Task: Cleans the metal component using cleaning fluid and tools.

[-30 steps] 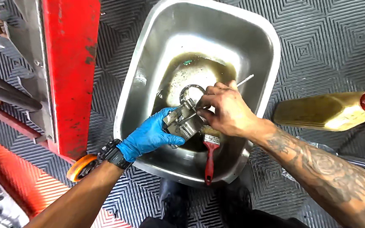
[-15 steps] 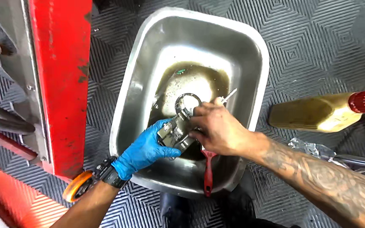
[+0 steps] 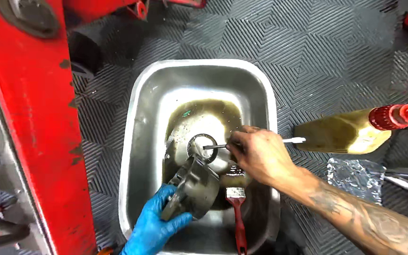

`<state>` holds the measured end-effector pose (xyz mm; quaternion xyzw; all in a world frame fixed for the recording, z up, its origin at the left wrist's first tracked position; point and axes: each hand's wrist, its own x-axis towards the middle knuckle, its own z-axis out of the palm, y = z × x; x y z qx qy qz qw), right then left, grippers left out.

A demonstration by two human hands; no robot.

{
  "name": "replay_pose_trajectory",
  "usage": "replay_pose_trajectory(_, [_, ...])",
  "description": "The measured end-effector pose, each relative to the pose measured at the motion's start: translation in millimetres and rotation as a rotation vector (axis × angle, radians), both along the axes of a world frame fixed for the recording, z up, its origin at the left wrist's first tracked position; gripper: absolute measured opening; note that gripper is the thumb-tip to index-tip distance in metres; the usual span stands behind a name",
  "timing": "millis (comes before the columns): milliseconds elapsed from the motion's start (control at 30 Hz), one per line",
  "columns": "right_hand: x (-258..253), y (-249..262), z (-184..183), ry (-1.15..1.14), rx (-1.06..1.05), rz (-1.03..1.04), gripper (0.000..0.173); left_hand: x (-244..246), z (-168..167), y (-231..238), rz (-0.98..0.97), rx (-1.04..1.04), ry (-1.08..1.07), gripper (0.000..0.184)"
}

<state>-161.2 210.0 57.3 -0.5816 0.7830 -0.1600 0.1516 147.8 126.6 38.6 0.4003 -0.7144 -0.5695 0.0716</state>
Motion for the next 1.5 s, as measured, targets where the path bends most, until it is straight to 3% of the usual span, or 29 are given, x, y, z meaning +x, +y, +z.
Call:
replay_pose_trajectory(100, [4.8, 9.3, 8.0, -0.104, 0.048, -0.008, 0.017, 0.2, 2.5, 5.1, 0.038, 0.030, 0.187, 0.046])
replay_pose_trajectory(233, [20.1, 30.9, 8.7, -0.378, -0.012, -0.029, 0.017, -4.2, 1.2, 15.4, 0.182, 0.040, 0.243, 0.046])
replay_pose_trajectory(367, [32.2, 46.4, -4.2, -0.492, -0.090, 0.070, 0.022, 2.7, -1.7, 26.6, 0.208, 0.042, 0.288, 0.041])
replay_pose_trajectory(700, [52.7, 49.7, -17.4, -0.493, -0.226, 0.113, 0.024, 8.4, 2.9, 48.4, 0.335, 0.122, 0.316, 0.045])
replay_pose_trajectory(833, [57.4, 42.0, -12.8, -0.430, -0.223, 0.060, 0.023, 4.4, 1.7, 49.0, 0.360, 0.127, 0.348, 0.039])
replay_pose_trajectory(933, [57.5, 41.4, -9.9, -0.468, -0.233, 0.130, 0.024, 2.8, 4.6, 49.9, 0.370, 0.139, 0.329, 0.038])
replay_pose_trajectory(1500, [59.6, 21.4, -9.2, -0.404, -0.196, 0.115, 0.021, -0.7, 8.8, 52.9, 0.464, 0.195, 0.337, 0.042])
